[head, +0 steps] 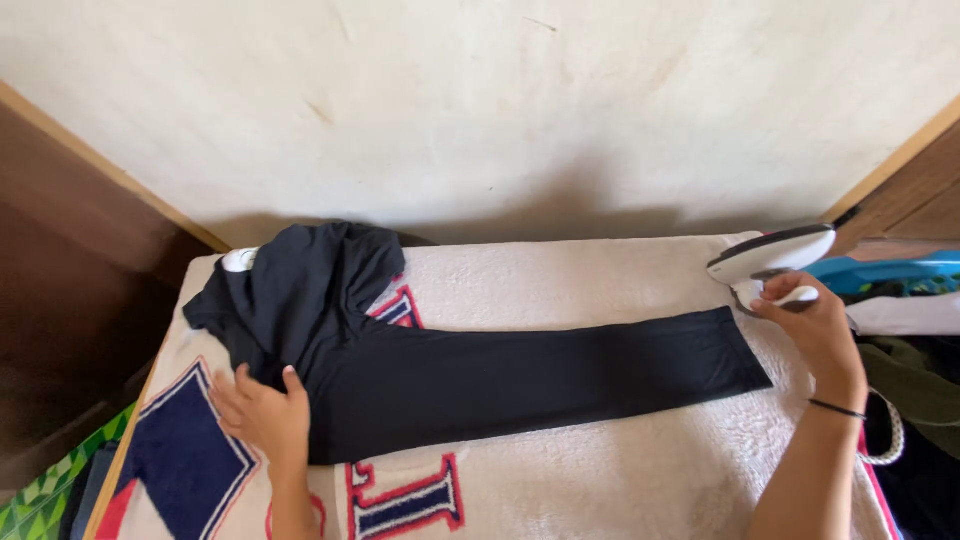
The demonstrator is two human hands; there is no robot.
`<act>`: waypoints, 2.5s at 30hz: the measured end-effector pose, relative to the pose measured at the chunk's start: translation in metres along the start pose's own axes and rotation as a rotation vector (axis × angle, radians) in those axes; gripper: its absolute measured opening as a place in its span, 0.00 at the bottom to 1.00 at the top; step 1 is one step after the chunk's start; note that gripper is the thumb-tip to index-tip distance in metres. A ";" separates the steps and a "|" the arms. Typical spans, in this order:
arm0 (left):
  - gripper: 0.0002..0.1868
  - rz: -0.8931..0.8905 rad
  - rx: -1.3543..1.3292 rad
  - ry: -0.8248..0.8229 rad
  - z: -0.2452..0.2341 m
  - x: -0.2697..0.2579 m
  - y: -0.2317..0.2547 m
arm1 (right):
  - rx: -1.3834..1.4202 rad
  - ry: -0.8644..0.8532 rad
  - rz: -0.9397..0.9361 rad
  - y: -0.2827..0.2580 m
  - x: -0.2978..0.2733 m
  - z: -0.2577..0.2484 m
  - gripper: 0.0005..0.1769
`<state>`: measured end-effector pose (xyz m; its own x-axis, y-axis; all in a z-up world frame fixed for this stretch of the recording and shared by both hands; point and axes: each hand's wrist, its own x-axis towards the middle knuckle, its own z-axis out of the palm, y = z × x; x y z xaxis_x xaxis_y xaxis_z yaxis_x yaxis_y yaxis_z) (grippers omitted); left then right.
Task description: Ironing a black shirt on a flat surface.
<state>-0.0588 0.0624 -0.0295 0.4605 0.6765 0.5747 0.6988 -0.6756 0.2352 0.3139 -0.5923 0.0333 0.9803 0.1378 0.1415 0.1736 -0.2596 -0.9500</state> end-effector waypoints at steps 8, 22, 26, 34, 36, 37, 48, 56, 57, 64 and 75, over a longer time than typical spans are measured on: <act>0.44 -0.211 0.068 -0.341 0.037 0.003 -0.067 | -1.501 0.534 -0.413 -0.064 -0.030 -0.005 0.50; 0.28 -0.429 -2.029 -0.377 -0.035 0.167 0.157 | -0.781 -0.545 -0.382 -0.066 -0.066 0.225 0.34; 0.23 -0.404 -2.341 -0.645 -0.037 0.191 0.216 | -0.504 -1.133 -0.354 -0.089 -0.087 0.225 0.17; 0.22 -0.430 -2.226 -1.446 -0.110 0.118 0.331 | -0.204 -1.492 -0.215 -0.138 -0.091 0.186 0.16; 0.20 -0.352 -2.105 -1.449 -0.051 0.084 0.328 | -0.159 -1.298 -0.086 -0.115 -0.062 0.154 0.13; 0.21 0.007 -1.795 -1.503 -0.002 0.061 0.317 | -0.171 -1.045 -0.205 -0.106 -0.049 0.139 0.13; 0.46 0.869 -1.182 -1.896 -0.083 -0.049 0.298 | -0.682 -0.556 -0.813 -0.160 -0.041 0.240 0.41; 0.51 0.953 -0.710 -1.456 -0.113 -0.063 0.223 | -1.203 -0.657 -0.888 -0.125 -0.010 0.278 0.20; 0.51 0.958 -0.708 -1.452 -0.117 -0.059 0.215 | -1.204 -0.652 -0.890 -0.113 0.004 0.272 0.20; 0.26 0.164 -0.579 -1.230 -0.027 0.010 0.151 | -0.386 -0.179 -0.518 -0.107 0.052 0.229 0.28; 0.19 0.198 -1.387 -0.436 -0.056 0.158 0.238 | 0.601 0.080 -0.125 -0.158 0.113 0.185 0.12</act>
<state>0.1496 -0.0080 0.1617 0.7853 0.4043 0.4688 -0.3528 -0.3301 0.8756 0.3795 -0.3590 0.1481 0.9640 0.0546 0.2603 0.2269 0.3414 -0.9121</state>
